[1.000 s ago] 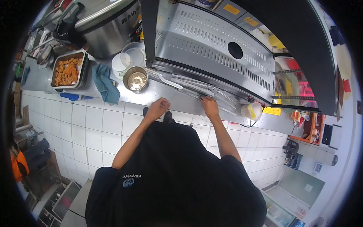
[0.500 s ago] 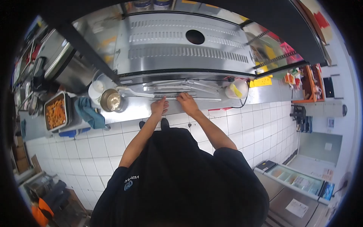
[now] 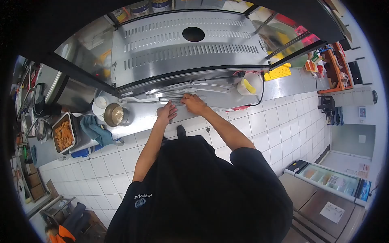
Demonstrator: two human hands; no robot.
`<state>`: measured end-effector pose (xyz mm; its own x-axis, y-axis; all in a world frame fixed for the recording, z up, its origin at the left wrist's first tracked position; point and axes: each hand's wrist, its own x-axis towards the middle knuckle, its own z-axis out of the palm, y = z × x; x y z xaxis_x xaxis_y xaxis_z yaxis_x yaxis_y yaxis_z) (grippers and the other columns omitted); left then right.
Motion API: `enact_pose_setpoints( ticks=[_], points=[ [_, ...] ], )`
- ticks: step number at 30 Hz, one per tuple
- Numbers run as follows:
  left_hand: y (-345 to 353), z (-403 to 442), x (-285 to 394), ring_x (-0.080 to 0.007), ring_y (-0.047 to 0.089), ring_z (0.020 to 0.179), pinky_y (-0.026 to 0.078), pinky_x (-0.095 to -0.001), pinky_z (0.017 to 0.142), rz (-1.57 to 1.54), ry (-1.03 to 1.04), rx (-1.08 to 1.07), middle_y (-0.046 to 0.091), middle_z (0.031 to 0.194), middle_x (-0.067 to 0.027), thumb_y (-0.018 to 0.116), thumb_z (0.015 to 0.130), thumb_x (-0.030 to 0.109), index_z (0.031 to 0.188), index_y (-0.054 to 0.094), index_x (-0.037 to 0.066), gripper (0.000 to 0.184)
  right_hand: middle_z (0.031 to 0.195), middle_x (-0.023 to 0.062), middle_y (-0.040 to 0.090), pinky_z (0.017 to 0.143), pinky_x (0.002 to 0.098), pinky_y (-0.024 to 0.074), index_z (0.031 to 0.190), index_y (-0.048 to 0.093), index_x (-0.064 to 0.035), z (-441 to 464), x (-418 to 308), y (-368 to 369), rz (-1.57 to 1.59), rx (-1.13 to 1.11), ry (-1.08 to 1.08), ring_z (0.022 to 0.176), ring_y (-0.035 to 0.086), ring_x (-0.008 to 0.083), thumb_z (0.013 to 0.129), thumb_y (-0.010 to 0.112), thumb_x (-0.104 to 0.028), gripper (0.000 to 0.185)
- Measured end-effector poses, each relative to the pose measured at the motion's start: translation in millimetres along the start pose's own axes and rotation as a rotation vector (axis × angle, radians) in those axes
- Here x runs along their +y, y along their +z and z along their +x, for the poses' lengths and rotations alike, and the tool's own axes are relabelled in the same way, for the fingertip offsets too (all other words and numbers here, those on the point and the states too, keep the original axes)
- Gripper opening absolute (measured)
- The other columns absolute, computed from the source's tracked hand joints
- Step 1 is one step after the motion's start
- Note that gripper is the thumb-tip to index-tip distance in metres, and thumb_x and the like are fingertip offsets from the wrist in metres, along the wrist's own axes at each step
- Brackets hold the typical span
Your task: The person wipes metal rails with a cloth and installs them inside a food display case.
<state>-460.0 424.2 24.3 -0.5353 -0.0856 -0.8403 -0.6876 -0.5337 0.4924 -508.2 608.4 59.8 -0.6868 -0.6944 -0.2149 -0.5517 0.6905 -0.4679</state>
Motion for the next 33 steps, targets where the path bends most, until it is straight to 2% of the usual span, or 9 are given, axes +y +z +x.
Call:
enact_pose_setpoints(
  ticks=[2,5,9,11,20,25,29,31,33],
  points=[
    [4,4,1,-0.0195,0.067,0.082,0.056,-0.0373,0.069,0.108,0.059,0.012,0.068,0.094,-0.0071,0.069,0.088,0.037,0.099,0.062,0.004,0.036,0.11,0.01,0.057,0.091,0.0458,0.0469,0.103,0.063,-0.0063,-5,-16,0,-0.126,0.212,-0.073,0.107,0.055,0.0313,0.079,0.056,-0.006,0.026],
    [6,0,0,-0.0177,0.068,0.076,0.055,-0.0347,0.064,0.129,0.09,0.066,0.069,0.086,-0.0055,0.068,0.088,0.037,0.093,0.064,0.005,0.032,0.11,0.0101,0.057,0.089,0.0447,0.0482,0.1,0.062,-0.0051,-13,-17,8,-0.195,0.309,-0.024,0.107,0.056,0.0309,0.08,0.057,-0.007,0.021],
    [11,-5,-5,-0.0175,0.068,0.072,0.054,-0.0342,0.063,0.108,0.123,0.127,0.07,0.082,-0.0049,0.069,0.087,0.037,0.089,0.064,0.006,0.032,0.104,0.0105,0.058,0.087,0.0434,0.0493,0.098,0.062,-0.0059,-6,7,16,-0.224,0.296,-0.096,0.103,0.058,0.0312,0.081,0.059,-0.009,0.017],
    [15,-5,-9,-0.0176,0.068,0.073,0.054,-0.0349,0.063,0.08,0.157,0.145,0.07,0.081,-0.0048,0.069,0.087,0.037,0.088,0.064,0.006,0.032,0.101,0.0133,0.061,0.087,0.0433,0.049,0.1,0.064,-0.0056,-2,10,5,-0.112,0.164,-0.084,0.102,0.06,0.0323,0.083,0.06,-0.009,0.018],
    [33,-7,-10,-0.0217,0.068,0.08,0.056,-0.0371,0.065,-0.145,0.167,0.157,0.064,0.098,-0.0083,0.073,0.084,0.032,0.099,0.048,0.006,0.039,0.108,0.0175,0.062,0.092,0.0449,0.0452,0.11,0.065,-0.0061,24,26,-14,0.197,-0.022,-0.055,0.108,0.057,0.0341,0.082,0.063,-0.008,0.028],
    [36,-13,-3,-0.0226,0.068,0.083,0.056,-0.0362,0.065,-0.2,0.193,0.163,0.062,0.093,-0.0102,0.071,0.086,0.026,0.098,0.044,0.006,0.036,0.109,0.0131,0.059,0.092,0.047,0.0436,0.114,0.064,-0.0076,2,-6,-20,-0.09,0.124,-0.057,0.113,0.053,0.0325,0.08,0.065,-0.011,0.035],
    [26,-35,-6,-0.0223,0.067,0.084,0.057,-0.0336,0.071,-0.261,0.323,0.156,0.061,0.093,-0.0104,0.07,0.087,0.021,0.099,0.045,0.004,0.032,0.111,0.0104,0.059,0.095,0.0458,0.0424,0.113,0.064,-0.0087,-8,-18,-18,-0.156,0.191,-0.032,0.115,0.052,0.0301,0.078,0.067,-0.012,0.035],
    [9,-61,-8,-0.0192,0.066,0.086,0.056,-0.0318,0.076,-0.274,0.508,0.01,0.06,0.094,-0.0093,0.067,0.09,0.015,0.105,0.048,0.001,0.028,0.108,0.0105,0.06,0.093,0.044,0.0439,0.112,0.064,-0.0078,-16,-39,-35,-0.085,0.172,-0.081,0.111,0.055,0.0297,0.08,0.067,-0.014,0.033],
    [-21,-101,-5,-0.0164,0.064,0.085,0.054,-0.0285,0.075,-0.249,0.644,0.024,0.061,0.095,-0.0079,0.067,0.09,0.013,0.107,0.05,0.0,0.027,0.106,0.0105,0.061,0.09,0.0422,0.0455,0.111,0.065,-0.007,-14,-78,-60,-0.011,0.148,-0.133,0.107,0.057,0.0293,0.081,0.068,-0.016,0.032]
  ],
)
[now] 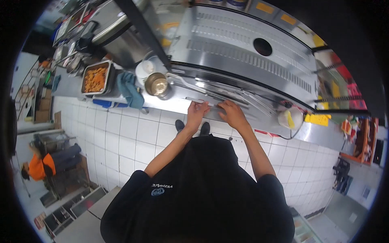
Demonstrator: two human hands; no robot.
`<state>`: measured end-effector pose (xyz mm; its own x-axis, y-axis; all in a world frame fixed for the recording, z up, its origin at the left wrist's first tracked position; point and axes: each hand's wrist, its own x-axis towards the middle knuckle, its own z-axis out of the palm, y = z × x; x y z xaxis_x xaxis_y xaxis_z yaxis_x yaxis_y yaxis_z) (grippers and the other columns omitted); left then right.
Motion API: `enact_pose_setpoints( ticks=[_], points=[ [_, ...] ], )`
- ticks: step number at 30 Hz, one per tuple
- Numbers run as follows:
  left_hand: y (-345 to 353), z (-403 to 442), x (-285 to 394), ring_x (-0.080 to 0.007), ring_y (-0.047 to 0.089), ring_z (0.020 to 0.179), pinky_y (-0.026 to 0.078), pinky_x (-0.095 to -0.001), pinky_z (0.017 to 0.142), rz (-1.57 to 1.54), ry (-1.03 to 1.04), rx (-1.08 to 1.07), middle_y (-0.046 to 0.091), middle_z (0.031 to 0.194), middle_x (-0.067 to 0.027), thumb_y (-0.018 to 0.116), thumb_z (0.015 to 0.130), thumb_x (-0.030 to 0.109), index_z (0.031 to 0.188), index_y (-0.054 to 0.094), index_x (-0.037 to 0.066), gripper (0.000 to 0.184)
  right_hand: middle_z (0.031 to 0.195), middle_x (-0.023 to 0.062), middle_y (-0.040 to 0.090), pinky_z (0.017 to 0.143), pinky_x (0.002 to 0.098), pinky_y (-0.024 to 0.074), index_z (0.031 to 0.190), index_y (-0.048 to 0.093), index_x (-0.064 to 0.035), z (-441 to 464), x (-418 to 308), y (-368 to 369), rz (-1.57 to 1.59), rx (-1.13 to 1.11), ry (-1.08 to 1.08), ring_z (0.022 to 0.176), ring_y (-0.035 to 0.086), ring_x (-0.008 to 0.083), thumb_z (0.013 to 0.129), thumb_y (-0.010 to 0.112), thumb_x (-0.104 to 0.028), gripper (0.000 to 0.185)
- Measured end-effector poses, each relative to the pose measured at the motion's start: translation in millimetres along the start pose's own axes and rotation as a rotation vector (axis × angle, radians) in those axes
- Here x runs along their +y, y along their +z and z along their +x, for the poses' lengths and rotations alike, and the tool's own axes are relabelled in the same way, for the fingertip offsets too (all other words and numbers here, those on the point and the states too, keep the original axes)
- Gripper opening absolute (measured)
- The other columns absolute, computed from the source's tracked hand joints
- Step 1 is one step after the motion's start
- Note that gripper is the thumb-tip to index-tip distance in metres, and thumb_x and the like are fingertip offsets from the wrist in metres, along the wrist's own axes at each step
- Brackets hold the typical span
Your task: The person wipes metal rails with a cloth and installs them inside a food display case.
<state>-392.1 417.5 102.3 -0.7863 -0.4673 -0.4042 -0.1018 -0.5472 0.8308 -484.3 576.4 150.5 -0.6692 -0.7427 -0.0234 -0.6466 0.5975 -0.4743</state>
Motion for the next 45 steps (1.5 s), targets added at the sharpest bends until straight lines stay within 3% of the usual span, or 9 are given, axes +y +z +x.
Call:
enact_pose_setpoints(
  ticks=[10,14,16,18,23,28,32,35,45],
  points=[
    [-223,-129,232,-0.026,0.064,0.106,0.049,-0.0364,0.095,0.299,0.599,0.216,0.063,0.106,-0.0126,0.057,0.092,-0.004,0.113,0.054,-0.004,0.021,0.087,0.0161,0.068,0.075,0.0332,0.051,0.109,0.062,0.0016,152,-213,51,1.001,-0.293,-0.205,0.079,0.066,0.0288,0.095,0.055,-0.022,0.028],
    [-266,-172,295,-0.0266,0.064,0.103,0.049,-0.0369,0.095,0.5,0.6,0.256,0.061,0.101,-0.0121,0.062,0.087,-0.003,0.103,0.059,-0.005,0.017,0.116,0.0253,0.061,0.092,0.0483,0.047,0.132,0.048,-0.0004,222,-277,181,0.373,-0.336,-0.466,0.104,0.062,0.0389,0.091,0.06,-0.038,0.057],
    [-275,-187,317,-0.0262,0.064,0.103,0.049,-0.0363,0.094,0.571,0.552,0.262,0.062,0.1,-0.0119,0.063,0.086,-0.002,0.103,0.06,-0.005,0.018,0.141,0.0276,0.036,0.099,0.0518,0.0429,0.147,0.026,-0.006,240,-309,202,0.059,-0.229,-0.336,0.125,0.042,0.0472,0.078,0.074,-0.044,0.092],
    [-288,-193,326,-0.0273,0.064,0.103,0.049,-0.0374,0.094,0.572,0.552,0.306,0.062,0.1,-0.0117,0.064,0.085,-0.003,0.104,0.06,-0.005,0.02,0.142,0.0282,0.035,0.099,0.048,0.0443,0.148,0.023,-0.0057,256,-313,230,-0.008,-0.234,-0.252,0.128,0.041,0.0442,0.073,0.078,-0.044,0.101],
    [-319,-181,329,-0.0322,0.065,0.103,0.05,-0.0454,0.094,0.359,0.687,0.304,0.063,0.1,-0.012,0.064,0.087,0.0,0.107,0.058,-0.004,0.021,0.111,0.0181,0.063,0.084,0.0385,0.0514,0.128,0.053,-0.0042,302,-313,272,0.081,-0.161,-0.223,0.097,0.062,0.0311,0.076,0.075,-0.025,0.06],
    [-320,-150,338,-0.0279,0.066,0.102,0.051,-0.0415,0.093,0.293,0.73,0.466,0.064,0.099,-0.0115,0.062,0.09,0.001,0.11,0.055,-0.002,0.021,0.103,0.0109,0.065,0.08,0.0322,0.0496,0.116,0.055,-0.0005,256,-390,107,1.296,-0.25,-0.092,0.092,0.063,0.02,0.083,0.067,-0.018,0.039],
    [-284,-105,350,-0.0209,0.064,0.082,0.053,-0.0323,0.074,0.717,0.735,0.518,0.058,0.096,-0.013,0.067,0.084,0.0,0.107,0.059,-0.002,0.024,0.101,0.0098,0.065,0.082,0.0293,0.0486,0.115,0.052,0.0017,213,-446,51,1.271,0.054,-0.548,0.091,0.062,0.0149,0.084,0.069,-0.015,0.039],
    [-267,-86,349,-0.0324,0.062,0.084,0.05,-0.0374,0.071,1.007,0.973,0.52,0.056,0.095,-0.0166,0.065,0.074,0.0,0.112,0.059,-0.003,0.038,0.098,0.0092,0.066,0.08,0.0289,0.0495,0.114,0.054,0.0023,202,-466,40,1.137,0.167,-0.384,0.089,0.062,0.0132,0.085,0.07,-0.012,0.036],
    [-254,-79,385,-0.0121,0.059,0.076,0.047,-0.0277,0.062,0.581,1.104,0.632,0.062,0.091,-0.0081,0.064,0.089,0.009,0.098,0.065,-0.002,0.015,0.093,0.0051,0.066,0.077,0.0245,0.0486,0.107,0.059,-0.0003,234,-446,17,1.315,-0.032,-0.36,0.084,0.06,0.0088,0.088,0.071,-0.014,0.027]
  ],
)
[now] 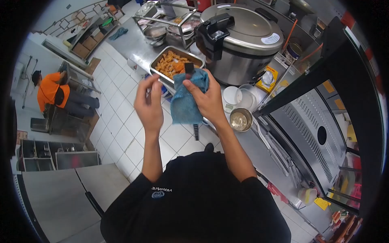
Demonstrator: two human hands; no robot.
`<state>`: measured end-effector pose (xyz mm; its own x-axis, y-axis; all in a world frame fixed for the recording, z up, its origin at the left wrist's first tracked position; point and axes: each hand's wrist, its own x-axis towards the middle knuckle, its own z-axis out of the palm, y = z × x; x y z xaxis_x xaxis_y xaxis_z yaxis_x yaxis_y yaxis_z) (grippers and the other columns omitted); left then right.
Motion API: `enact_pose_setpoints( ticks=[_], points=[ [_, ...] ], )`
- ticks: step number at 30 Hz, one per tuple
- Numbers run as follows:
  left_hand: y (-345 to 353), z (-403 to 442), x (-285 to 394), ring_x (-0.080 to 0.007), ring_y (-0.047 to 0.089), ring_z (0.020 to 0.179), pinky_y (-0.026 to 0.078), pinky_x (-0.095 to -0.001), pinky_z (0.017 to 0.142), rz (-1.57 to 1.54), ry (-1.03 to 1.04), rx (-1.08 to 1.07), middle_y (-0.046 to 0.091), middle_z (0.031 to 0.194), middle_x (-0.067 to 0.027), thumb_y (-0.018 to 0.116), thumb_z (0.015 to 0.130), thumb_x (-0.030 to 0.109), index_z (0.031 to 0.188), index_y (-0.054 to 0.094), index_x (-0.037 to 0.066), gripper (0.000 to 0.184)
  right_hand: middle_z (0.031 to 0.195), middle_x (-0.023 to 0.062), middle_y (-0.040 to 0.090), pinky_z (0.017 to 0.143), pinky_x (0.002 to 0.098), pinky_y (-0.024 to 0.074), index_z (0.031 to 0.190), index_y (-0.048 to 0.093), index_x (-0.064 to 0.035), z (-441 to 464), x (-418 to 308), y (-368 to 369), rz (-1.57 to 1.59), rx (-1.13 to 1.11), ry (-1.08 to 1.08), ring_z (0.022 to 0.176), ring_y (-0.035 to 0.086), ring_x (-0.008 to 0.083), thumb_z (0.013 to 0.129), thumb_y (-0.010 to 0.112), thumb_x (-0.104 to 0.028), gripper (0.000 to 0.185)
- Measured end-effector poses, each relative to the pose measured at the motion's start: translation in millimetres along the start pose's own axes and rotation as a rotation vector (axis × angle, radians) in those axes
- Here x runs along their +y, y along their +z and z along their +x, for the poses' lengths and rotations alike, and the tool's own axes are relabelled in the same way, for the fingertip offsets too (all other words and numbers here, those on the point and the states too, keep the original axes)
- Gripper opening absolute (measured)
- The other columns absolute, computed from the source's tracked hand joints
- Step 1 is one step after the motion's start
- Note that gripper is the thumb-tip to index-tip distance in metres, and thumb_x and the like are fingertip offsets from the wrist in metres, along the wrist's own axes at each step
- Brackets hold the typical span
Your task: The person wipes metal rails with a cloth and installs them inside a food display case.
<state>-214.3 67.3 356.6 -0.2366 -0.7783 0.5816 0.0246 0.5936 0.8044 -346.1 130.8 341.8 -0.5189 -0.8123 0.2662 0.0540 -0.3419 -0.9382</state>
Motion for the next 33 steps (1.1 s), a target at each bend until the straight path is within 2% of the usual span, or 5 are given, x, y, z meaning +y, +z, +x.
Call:
enact_pose_setpoints(
  ticks=[8,22,25,30,33],
  points=[
    [6,59,30,-0.0054,0.038,0.048,0.031,-0.0256,0.045,-0.085,0.034,-0.176,0.044,0.048,0.0014,0.071,0.088,0.032,0.062,0.052,0.001,0.044,0.094,0.0055,0.059,0.079,0.0267,0.0453,0.112,0.05,-0.0012,-5,-16,29,0.022,-0.277,-0.12,0.087,0.055,0.0105,0.092,0.063,-0.01,0.026],
    [-13,100,49,-0.0017,0.038,0.044,0.027,-0.0183,0.041,-0.102,0.407,0.172,0.043,0.05,0.0043,0.066,0.093,0.028,0.063,0.044,0.01,0.041,0.083,0.0122,0.065,0.073,0.0326,0.0485,0.103,0.054,0.0005,16,-48,44,-0.118,-0.425,-0.25,0.076,0.062,0.0205,0.089,0.069,-0.026,0.034],
    [-34,112,69,-0.0046,0.039,0.042,0.03,-0.0201,0.041,-0.114,0.297,0.367,0.041,0.049,0.002,0.055,0.097,0.041,0.072,0.046,0.007,0.044,0.095,0.0068,0.063,0.08,0.0273,0.048,0.115,0.052,0.0009,14,-41,40,-0.144,-0.494,-0.157,0.09,0.059,0.0114,0.091,0.069,-0.022,0.037],
    [-48,80,51,-0.0115,0.061,0.076,0.053,-0.0269,0.067,-0.217,0.139,0.135,0.065,0.09,-0.0077,0.056,0.098,0.03,0.097,0.063,0.001,0.03,0.088,0.0139,0.067,0.072,0.0333,0.0486,0.1,0.054,0.0003,15,-43,42,-0.08,-0.411,-0.248,0.078,0.065,0.022,0.088,0.07,-0.028,0.035],
    [-45,55,37,-0.0123,0.061,0.089,0.049,-0.0269,0.083,-0.142,0.06,-0.137,0.065,0.097,-0.0092,0.058,0.097,0.026,0.109,0.062,0.0,0.028,0.09,0.0145,0.065,0.072,0.0326,0.0482,0.103,0.054,0.0008,18,-40,35,-0.133,-0.415,-0.243,0.08,0.064,0.0217,0.088,0.071,-0.029,0.037]
  ],
)
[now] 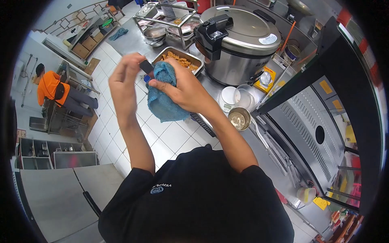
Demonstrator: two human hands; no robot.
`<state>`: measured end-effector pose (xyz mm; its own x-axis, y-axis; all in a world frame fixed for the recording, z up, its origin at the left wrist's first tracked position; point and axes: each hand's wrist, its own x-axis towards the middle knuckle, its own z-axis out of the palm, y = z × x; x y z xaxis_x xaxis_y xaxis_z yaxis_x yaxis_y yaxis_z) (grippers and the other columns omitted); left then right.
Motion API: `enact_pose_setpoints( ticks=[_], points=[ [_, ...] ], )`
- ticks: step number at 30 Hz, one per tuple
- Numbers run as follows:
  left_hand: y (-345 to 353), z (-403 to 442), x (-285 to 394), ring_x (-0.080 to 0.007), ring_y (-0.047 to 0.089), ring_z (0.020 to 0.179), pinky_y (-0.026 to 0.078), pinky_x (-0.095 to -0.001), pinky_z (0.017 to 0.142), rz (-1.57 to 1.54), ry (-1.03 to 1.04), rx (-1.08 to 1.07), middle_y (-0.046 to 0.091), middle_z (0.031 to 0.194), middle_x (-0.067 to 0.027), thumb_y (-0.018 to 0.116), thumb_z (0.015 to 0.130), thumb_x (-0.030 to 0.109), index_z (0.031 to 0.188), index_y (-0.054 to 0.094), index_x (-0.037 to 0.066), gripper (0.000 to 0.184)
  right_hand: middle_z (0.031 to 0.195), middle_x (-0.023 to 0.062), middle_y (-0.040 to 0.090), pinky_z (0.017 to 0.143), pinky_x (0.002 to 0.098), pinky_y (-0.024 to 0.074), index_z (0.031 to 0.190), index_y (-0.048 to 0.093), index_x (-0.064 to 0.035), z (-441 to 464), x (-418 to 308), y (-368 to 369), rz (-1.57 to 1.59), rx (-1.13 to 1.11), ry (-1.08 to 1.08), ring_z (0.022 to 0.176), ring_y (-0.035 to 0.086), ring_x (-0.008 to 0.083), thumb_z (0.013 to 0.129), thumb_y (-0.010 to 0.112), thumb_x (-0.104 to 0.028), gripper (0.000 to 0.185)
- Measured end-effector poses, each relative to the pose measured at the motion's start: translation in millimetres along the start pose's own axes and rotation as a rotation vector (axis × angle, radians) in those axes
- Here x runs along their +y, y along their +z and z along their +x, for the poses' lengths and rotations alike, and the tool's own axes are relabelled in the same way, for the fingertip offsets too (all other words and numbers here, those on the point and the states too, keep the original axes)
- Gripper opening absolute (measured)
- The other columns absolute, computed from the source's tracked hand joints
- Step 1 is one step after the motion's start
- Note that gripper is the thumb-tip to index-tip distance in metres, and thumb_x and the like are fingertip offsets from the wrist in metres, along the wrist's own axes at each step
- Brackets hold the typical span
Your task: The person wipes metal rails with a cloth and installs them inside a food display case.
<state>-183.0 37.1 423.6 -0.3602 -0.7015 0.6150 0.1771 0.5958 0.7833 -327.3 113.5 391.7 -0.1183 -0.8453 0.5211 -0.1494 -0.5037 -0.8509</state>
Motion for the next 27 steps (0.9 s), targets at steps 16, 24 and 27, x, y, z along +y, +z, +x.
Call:
enact_pose_setpoints(
  ticks=[16,24,27],
  points=[
    [69,-170,-97,-0.0164,0.053,0.052,0.041,-0.0302,0.051,-0.101,-0.453,-0.153,0.052,0.057,-0.006,0.042,0.102,0.042,0.077,0.053,0.0,0.05,0.082,-0.0001,0.061,0.07,0.0221,0.0461,0.097,0.056,-0.0021,12,5,-18,0.195,0.442,0.009,0.075,0.056,0.0061,0.094,0.065,-0.029,0.028],
    [56,-155,-67,-0.0187,0.05,0.047,0.038,-0.0328,0.047,0.166,-0.379,-0.17,0.05,0.054,-0.0067,0.039,0.103,0.041,0.075,0.053,0.001,0.05,0.078,-0.0039,0.055,0.064,0.0212,0.0406,0.092,0.055,-0.0044,19,3,-41,0.207,0.583,0.006,0.069,0.047,0.0041,0.096,0.061,-0.034,0.03],
    [44,-171,-72,-0.0195,0.051,0.046,0.038,-0.033,0.048,0.226,-0.387,-0.219,0.05,0.054,-0.0072,0.039,0.103,0.04,0.076,0.053,0.001,0.05,0.072,-0.0049,0.055,0.056,0.0184,0.037,0.081,0.058,-0.0103,38,-10,-58,-0.068,0.731,-0.111,0.062,0.046,0.0025,0.098,0.058,-0.035,0.03]
  ],
)
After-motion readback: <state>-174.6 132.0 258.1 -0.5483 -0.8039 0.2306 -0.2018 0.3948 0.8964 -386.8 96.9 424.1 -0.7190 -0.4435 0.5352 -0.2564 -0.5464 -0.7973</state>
